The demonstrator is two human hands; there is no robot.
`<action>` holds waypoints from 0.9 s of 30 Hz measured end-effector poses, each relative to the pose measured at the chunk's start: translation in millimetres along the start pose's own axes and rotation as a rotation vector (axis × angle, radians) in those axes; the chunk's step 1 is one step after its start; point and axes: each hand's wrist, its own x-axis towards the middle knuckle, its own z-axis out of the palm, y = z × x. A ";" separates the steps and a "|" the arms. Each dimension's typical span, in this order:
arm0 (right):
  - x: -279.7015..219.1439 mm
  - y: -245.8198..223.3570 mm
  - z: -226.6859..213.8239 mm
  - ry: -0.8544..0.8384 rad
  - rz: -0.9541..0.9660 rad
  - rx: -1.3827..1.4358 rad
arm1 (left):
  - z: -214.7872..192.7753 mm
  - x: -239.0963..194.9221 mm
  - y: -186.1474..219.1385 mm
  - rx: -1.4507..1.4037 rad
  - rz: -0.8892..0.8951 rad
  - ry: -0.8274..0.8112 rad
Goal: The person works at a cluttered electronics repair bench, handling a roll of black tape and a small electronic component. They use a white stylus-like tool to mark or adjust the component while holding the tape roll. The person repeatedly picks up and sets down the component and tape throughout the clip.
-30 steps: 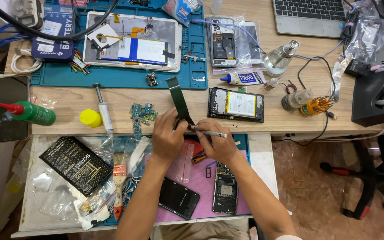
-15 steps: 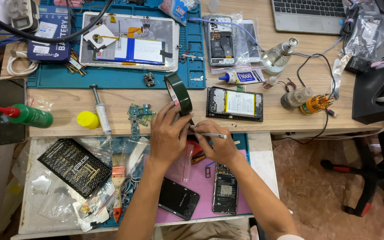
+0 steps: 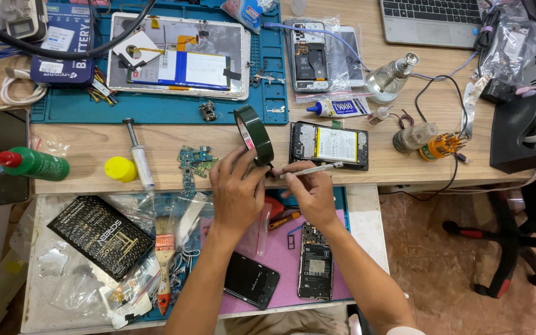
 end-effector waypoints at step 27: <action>-1.6 -6.0 -7.1 0.061 -0.036 -0.045 | 0.3 1.5 -3.0 -0.057 0.032 0.060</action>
